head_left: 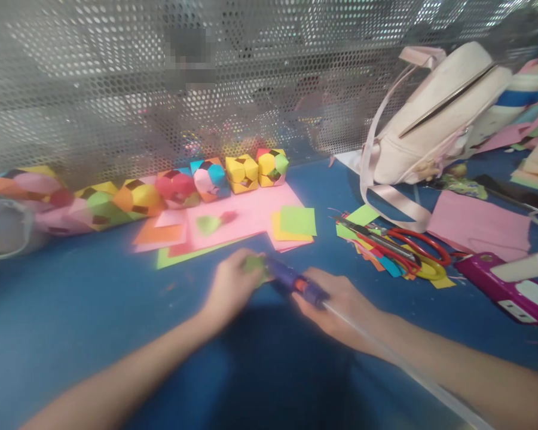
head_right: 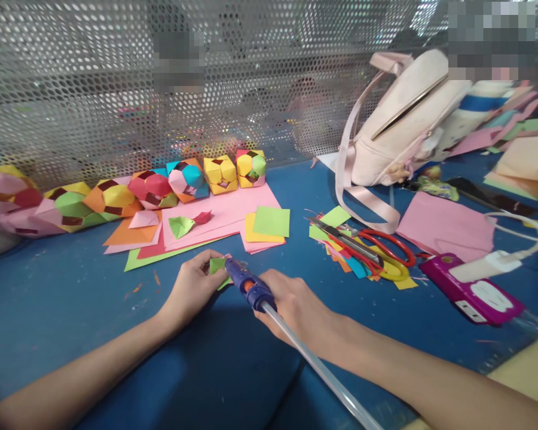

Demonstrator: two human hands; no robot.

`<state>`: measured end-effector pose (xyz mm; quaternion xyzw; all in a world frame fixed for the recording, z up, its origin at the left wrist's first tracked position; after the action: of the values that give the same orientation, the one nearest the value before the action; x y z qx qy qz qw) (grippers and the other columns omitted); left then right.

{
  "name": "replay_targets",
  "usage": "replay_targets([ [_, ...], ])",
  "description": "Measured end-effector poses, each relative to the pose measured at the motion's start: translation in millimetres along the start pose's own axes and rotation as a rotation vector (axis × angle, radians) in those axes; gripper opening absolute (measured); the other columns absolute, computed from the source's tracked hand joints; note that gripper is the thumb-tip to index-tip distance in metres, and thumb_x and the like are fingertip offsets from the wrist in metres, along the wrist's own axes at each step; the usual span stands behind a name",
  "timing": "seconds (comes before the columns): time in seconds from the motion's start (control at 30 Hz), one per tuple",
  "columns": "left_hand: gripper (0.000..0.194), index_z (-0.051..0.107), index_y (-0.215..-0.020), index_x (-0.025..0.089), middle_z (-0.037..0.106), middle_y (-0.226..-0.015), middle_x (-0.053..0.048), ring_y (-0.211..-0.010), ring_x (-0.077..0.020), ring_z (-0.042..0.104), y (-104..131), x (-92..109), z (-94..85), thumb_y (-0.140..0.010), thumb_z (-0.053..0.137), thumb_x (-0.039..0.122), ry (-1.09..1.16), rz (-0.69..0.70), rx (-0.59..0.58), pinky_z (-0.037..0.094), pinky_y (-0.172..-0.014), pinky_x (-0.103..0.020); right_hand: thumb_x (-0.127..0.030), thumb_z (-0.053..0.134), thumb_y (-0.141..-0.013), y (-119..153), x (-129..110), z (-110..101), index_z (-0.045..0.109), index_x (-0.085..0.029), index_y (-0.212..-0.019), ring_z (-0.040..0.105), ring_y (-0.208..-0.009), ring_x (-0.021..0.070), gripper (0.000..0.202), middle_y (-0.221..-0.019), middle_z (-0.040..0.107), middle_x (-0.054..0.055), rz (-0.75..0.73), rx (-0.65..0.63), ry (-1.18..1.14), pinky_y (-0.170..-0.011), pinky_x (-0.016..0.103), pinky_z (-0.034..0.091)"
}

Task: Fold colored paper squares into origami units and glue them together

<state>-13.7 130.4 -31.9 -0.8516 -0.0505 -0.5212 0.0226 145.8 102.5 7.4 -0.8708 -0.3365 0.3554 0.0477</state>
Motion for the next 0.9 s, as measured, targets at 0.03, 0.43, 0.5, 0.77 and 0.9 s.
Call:
replay_targets([
  [0.03,0.01,0.059,-0.075,0.017,0.062,-0.067,0.003,-0.062,-0.0129,0.055,0.0,0.7,-0.2,-0.071,0.057,0.026,-0.004,0.003,0.0,0.04,-0.056,-0.021,-0.02,0.052,-0.08,-0.1,0.6,0.3,0.051,-0.019,-0.082,0.052,-0.052,0.0115,0.003,-0.067,0.058,0.0,0.005,-0.001,0.007,-0.049,0.021,0.035],
  [0.43,0.011,0.059,-0.073,0.017,0.062,-0.066,0.003,-0.06,-0.0123,0.054,0.1,2.2,1.0,-0.07,0.057,0.027,-0.014,0.011,-0.01,0.039,-0.055,-0.02,-0.021,0.05,-0.08,0.2,3.1,-2.2,0.05,-0.019,-0.077,0.05,-0.048,0.0108,0.004,-0.061,0.056,-0.001,0.036,0.029,0.029,-0.047,0.021,0.033],
  [0.5,0.01,0.06,-0.073,0.017,0.062,-0.065,0.003,-0.06,-0.0122,0.053,0.1,2.3,0.7,-0.07,0.058,0.026,-0.017,0.01,-0.009,0.039,-0.054,-0.02,-0.022,0.05,-0.08,0.2,1.9,-1.6,0.05,-0.019,-0.077,0.05,-0.048,0.0111,0.004,-0.062,0.056,-0.001,0.022,0.024,0.024,-0.047,0.021,0.033],
  [0.77,0.01,0.06,-0.072,0.017,0.062,-0.065,0.003,-0.061,-0.0126,0.054,0.9,3.8,0.2,-0.069,0.058,0.026,-0.019,0.02,-0.002,0.039,-0.055,-0.021,-0.022,0.051,-0.08,0.4,2.4,-2.6,0.05,-0.019,-0.077,0.05,-0.048,0.0113,0.004,-0.061,0.057,-0.001,0.045,0.023,0.03,-0.047,0.022,0.033],
  [0.9,0.009,0.059,-0.073,0.017,0.062,-0.067,0.003,-0.062,-0.0127,0.055,0.5,1.6,0.3,-0.071,0.057,0.026,-0.032,0.019,0.001,0.04,-0.056,-0.021,-0.023,0.05,-0.08,0.8,0.6,0.7,0.051,-0.019,-0.08,0.053,-0.051,0.0125,0.004,-0.067,0.059,0.001,0.026,0.002,0.038,-0.048,0.022,0.035],
])
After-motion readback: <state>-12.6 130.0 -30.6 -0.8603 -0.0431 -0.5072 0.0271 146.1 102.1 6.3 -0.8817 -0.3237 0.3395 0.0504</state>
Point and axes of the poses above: each hand's wrist, its own y-axis away from the middle knuckle, its own z-axis out of the palm, x = y × z, the point moved 10 cm from there along -y, towards the middle knuckle
